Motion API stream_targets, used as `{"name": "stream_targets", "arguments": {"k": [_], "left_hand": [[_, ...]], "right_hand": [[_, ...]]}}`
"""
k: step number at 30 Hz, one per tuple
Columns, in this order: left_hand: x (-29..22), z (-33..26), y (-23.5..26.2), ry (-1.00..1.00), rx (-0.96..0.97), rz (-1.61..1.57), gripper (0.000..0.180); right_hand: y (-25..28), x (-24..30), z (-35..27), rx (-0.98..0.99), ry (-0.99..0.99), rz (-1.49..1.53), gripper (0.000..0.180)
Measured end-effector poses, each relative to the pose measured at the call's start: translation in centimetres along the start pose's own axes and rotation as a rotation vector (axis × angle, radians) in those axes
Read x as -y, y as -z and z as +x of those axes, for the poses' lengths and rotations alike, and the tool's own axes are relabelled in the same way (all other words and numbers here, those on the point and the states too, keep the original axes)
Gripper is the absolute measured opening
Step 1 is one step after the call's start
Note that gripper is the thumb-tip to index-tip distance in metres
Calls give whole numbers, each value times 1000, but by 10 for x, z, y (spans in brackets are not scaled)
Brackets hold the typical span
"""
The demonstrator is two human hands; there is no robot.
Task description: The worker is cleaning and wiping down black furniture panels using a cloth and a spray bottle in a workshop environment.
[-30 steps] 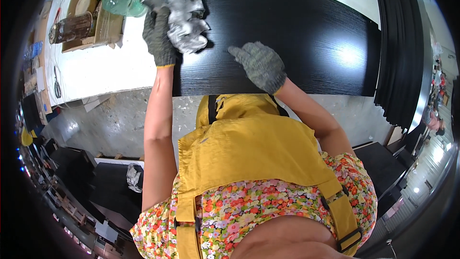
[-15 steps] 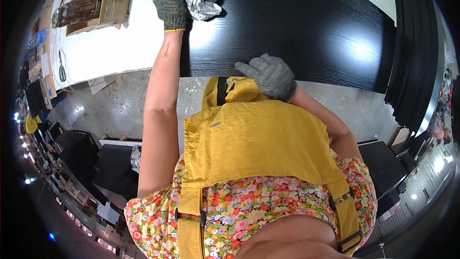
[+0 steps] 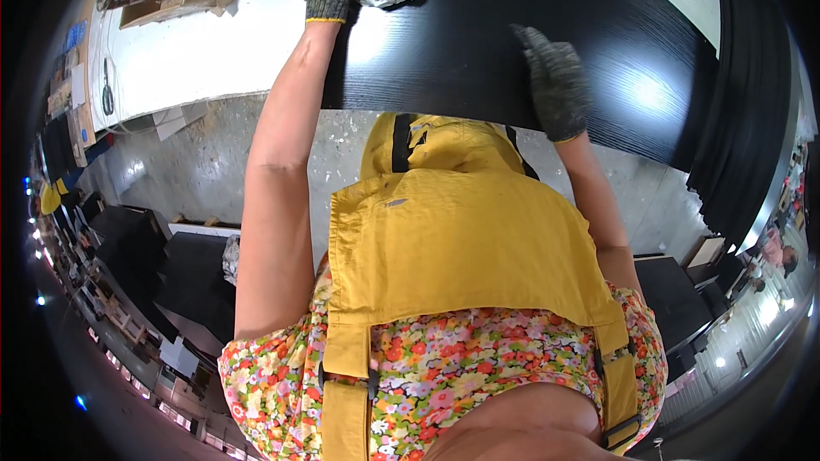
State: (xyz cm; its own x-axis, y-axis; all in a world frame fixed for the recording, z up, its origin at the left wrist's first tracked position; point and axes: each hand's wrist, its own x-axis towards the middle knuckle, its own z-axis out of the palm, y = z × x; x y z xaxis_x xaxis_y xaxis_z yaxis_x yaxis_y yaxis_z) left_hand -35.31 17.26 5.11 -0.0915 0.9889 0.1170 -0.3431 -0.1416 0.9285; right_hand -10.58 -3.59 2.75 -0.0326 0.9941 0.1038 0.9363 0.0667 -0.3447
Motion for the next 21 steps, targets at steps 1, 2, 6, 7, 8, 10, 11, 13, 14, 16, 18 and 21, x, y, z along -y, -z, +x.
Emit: {"name": "stream_targets", "arguments": {"k": [1, 2, 6, 7, 8, 10, 11, 13, 14, 16, 18, 21], "left_hand": [[-1, -1, 2, 23, 6, -28, 20], [2, 0, 5, 26, 18, -15, 22], [6, 3, 4, 8, 31, 109, 32], [5, 2, 2, 17, 39, 151, 35], [3, 1, 1, 16, 42, 194, 36], [1, 1, 0, 7, 35, 244, 38], [0, 0, 3, -12, 57, 281, 40], [-3, -2, 1, -73, 25, 349, 43], [-7, -3, 2, -50, 29, 383, 44], [-7, 0, 4, -65, 37, 388, 45], [-13, -1, 7, -33, 61, 450, 48], [-7, 3, 16, -58, 48, 485, 51]], "right_hand": [[10, 1, 14, -163, 66, 16, 30], [14, 20, 11, -26, 96, -94, 32], [-22, 101, 0, 236, 413, 141, 40], [-19, 122, 9, 324, 436, 146, 44], [-30, 130, 12, 287, 472, 211, 42], [-31, 131, 17, 267, 550, 242, 43], [-30, 129, 19, 242, 614, 264, 43], [-32, 112, 20, 268, 684, 293, 43], [-32, 106, 22, 256, 660, 270, 41], [-35, 100, 37, 116, 596, 239, 37], [-30, 106, 40, 133, 548, 186, 37], [-38, 128, 47, 91, 545, 211, 38]]}}
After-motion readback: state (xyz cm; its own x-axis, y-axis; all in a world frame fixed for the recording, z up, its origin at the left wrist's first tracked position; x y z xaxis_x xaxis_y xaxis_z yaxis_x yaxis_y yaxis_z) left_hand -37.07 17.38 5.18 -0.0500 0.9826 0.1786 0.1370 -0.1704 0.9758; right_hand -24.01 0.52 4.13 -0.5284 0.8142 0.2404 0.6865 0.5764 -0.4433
